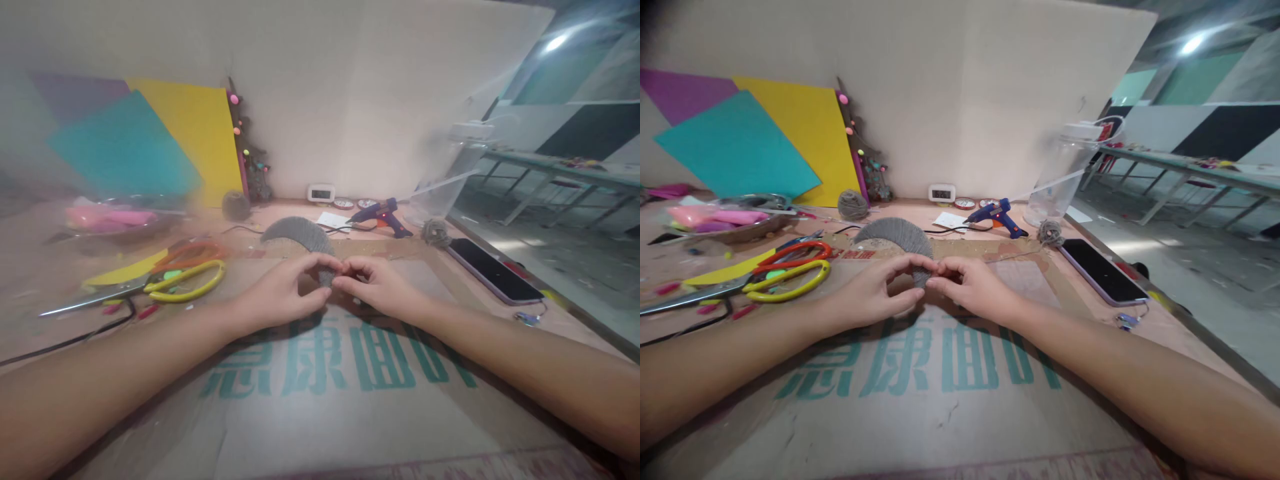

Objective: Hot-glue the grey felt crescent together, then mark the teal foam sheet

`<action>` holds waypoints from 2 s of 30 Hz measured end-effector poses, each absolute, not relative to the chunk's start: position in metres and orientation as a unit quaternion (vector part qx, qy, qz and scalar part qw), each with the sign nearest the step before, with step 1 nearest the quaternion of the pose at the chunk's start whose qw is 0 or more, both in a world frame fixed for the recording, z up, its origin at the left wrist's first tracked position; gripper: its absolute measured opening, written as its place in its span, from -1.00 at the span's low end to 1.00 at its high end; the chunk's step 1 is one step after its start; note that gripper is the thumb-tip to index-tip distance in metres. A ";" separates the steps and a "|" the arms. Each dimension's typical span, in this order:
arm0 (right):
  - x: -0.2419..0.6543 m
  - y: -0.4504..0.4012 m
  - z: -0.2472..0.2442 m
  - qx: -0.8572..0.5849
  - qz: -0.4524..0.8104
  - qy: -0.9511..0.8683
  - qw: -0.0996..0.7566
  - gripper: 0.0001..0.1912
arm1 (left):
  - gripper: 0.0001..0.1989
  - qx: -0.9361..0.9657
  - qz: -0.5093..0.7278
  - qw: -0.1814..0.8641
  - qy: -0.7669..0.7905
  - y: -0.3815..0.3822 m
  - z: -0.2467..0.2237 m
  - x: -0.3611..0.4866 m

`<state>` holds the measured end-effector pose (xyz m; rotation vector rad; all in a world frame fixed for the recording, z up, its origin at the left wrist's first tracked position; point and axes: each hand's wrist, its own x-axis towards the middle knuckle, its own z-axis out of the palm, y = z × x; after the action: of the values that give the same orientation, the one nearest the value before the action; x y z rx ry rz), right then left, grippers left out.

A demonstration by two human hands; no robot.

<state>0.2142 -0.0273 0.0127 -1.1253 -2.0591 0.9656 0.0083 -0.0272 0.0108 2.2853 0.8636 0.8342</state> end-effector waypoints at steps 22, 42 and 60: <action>0.217 -0.023 0.006 -0.418 0.371 -0.775 0.294 -0.74 | -0.62 0.827 0.331 0.338 0.304 -0.026 0.011 0.004; 0.217 -0.018 0.007 -0.443 0.470 -0.686 0.334 -0.75 | -0.83 0.852 0.394 0.127 0.319 -0.018 0.005 0.005; 0.220 -0.022 0.010 -0.409 0.359 -0.722 0.428 -0.72 | -0.76 0.848 0.354 0.116 0.376 -0.012 0.001 0.003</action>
<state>0.2202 -0.0217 0.0104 -1.0202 -1.8031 0.8955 0.0035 -0.0123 0.0013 2.4846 1.1020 1.0353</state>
